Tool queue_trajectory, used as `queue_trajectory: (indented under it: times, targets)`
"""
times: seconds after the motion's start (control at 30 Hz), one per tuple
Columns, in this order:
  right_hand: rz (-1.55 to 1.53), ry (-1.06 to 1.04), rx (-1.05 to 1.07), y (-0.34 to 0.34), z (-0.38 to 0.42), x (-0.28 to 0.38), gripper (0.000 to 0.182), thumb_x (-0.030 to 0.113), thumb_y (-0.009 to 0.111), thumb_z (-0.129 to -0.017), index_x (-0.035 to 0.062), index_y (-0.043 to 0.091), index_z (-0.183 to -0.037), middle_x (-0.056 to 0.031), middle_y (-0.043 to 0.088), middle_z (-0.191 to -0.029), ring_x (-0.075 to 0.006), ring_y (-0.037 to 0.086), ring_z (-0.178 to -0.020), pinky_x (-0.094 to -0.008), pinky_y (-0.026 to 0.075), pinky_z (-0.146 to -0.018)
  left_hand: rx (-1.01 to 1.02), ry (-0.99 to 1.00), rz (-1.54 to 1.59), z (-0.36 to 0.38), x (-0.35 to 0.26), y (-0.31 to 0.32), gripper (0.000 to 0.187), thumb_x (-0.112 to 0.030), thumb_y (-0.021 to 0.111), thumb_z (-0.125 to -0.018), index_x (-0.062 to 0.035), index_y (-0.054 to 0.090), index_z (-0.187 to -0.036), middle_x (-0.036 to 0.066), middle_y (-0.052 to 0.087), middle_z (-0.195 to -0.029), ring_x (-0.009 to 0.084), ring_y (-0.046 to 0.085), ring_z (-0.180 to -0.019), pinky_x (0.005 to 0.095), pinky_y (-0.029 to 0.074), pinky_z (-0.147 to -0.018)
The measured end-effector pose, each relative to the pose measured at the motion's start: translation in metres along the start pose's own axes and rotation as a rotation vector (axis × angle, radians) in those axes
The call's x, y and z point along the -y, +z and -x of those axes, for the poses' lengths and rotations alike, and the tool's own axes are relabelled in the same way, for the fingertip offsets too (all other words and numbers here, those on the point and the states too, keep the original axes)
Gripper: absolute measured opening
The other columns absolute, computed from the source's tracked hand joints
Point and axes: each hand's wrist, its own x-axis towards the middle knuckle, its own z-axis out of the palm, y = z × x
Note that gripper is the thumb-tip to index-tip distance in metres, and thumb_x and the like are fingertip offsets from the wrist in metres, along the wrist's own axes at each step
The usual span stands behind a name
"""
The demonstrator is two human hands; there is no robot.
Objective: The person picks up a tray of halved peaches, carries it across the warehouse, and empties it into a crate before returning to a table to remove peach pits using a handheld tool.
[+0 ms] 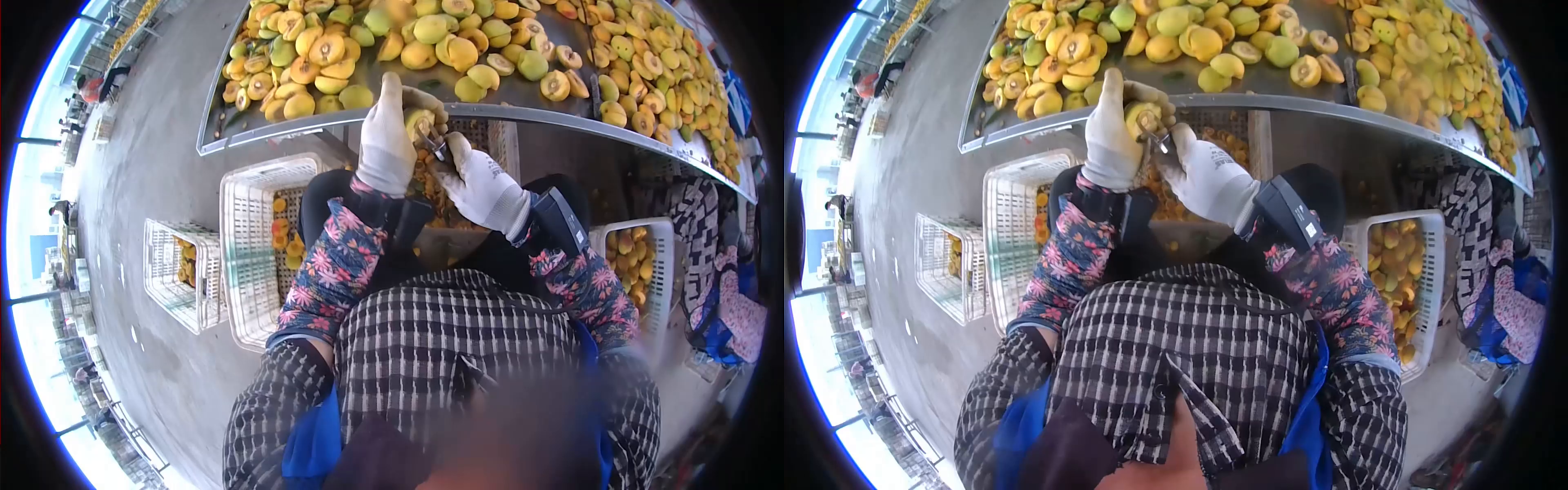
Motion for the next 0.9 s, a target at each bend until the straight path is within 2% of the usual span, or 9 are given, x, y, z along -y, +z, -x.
queue_trajectory:
  times: [0.13,0.23,0.3,0.37,0.47,0.57,0.67,0.77,0.9]
  targets:
    - [-0.213,0.100,0.069,0.003,0.000,-0.008,0.023,0.017,0.055,-0.095,0.0005,0.047,-0.107,-0.0195,0.060,-0.079,-0.0354,0.061,-0.073,-0.0409,0.046,-0.065,0.075,-0.006,0.156,-0.004,0.007,-0.009,0.055,-0.047,0.033,-0.102,0.0002,0.058,-0.089,0.012,0.064,-0.082,0.0223,0.063,-0.071,0.0319,0.052,-0.070]
    - [-0.464,0.259,0.066,0.003,-0.003,0.004,0.022,0.018,0.054,-0.096,-0.0004,0.048,-0.108,-0.0170,0.060,-0.082,-0.0280,0.060,-0.076,-0.0373,0.045,-0.067,-0.069,0.468,0.143,-0.011,0.028,0.003,0.057,-0.046,0.030,-0.103,0.0017,0.058,-0.090,0.013,0.064,-0.085,0.0242,0.063,-0.071,0.0326,0.052,-0.071]
    - [-0.610,0.408,0.070,0.005,0.001,0.022,0.023,0.019,0.054,-0.097,-0.0010,0.049,-0.108,-0.0166,0.060,-0.084,-0.0252,0.060,-0.078,-0.0363,0.045,-0.068,0.022,0.397,-0.010,-0.010,0.023,-0.006,0.057,-0.045,0.030,-0.103,0.0019,0.057,-0.085,0.014,0.065,-0.083,0.0248,0.062,-0.072,0.0332,0.052,-0.070]
    - [-0.171,0.025,0.023,0.006,0.005,0.004,0.022,0.016,0.054,-0.095,-0.0011,0.049,-0.109,-0.0165,0.062,-0.086,-0.0292,0.061,-0.078,-0.0398,0.046,-0.068,0.056,0.247,-0.037,-0.005,0.012,-0.007,0.057,-0.046,0.031,-0.103,0.0012,0.056,-0.082,0.014,0.065,-0.081,0.0239,0.062,-0.072,0.0330,0.051,-0.069]
    - [-0.037,0.067,0.086,-0.002,0.007,0.003,0.024,0.014,0.054,-0.094,-0.0012,0.049,-0.112,-0.0195,0.064,-0.088,-0.0369,0.062,-0.082,-0.0447,0.046,-0.070,0.070,0.035,-0.043,0.000,0.003,-0.003,0.053,-0.047,0.038,-0.101,-0.0013,0.055,-0.080,0.014,0.063,-0.076,0.0219,0.061,-0.068,0.0322,0.051,-0.067]
    - [0.292,-0.363,0.060,0.006,0.014,-0.028,0.038,0.013,0.055,-0.093,-0.0071,0.044,-0.124,-0.0251,0.060,-0.096,-0.0397,0.059,-0.090,-0.0401,0.046,-0.079,0.092,-0.071,-0.054,-0.009,0.004,-0.003,0.052,-0.047,0.042,-0.100,-0.0014,0.055,-0.079,0.013,0.063,-0.074,0.0216,0.061,-0.066,0.0322,0.052,-0.067]
    - [-0.497,0.156,-0.018,0.020,0.009,-0.007,0.024,0.018,0.054,-0.095,-0.0008,0.048,-0.109,-0.0275,0.062,-0.089,-0.0454,0.059,-0.090,-0.0473,0.046,-0.072,0.041,-0.101,-0.058,-0.012,0.006,-0.001,0.054,-0.047,0.041,-0.100,-0.0009,0.056,-0.077,0.013,0.063,-0.073,0.0216,0.061,-0.064,0.0320,0.052,-0.066]
    - [-0.204,0.229,0.031,0.012,0.006,-0.004,0.034,0.016,0.055,-0.094,-0.0042,0.046,-0.120,-0.0249,0.061,-0.084,-0.0412,0.061,-0.080,-0.0412,0.048,-0.071,-0.064,-0.034,-0.045,-0.015,0.018,0.001,0.056,-0.046,0.039,-0.101,-0.0003,0.057,-0.075,0.013,0.063,-0.071,0.0212,0.060,-0.062,0.0308,0.052,-0.064]
    - [0.089,0.255,0.140,-0.008,-0.007,-0.014,0.031,0.026,0.055,-0.094,-0.0004,0.046,-0.107,-0.0298,0.062,-0.084,-0.0466,0.060,-0.086,-0.0502,0.047,-0.071,-0.139,0.017,-0.113,-0.009,0.013,0.011,0.058,-0.048,0.038,-0.101,-0.0008,0.061,-0.076,0.011,0.064,-0.071,0.0186,0.059,-0.064,0.0290,0.048,-0.064]
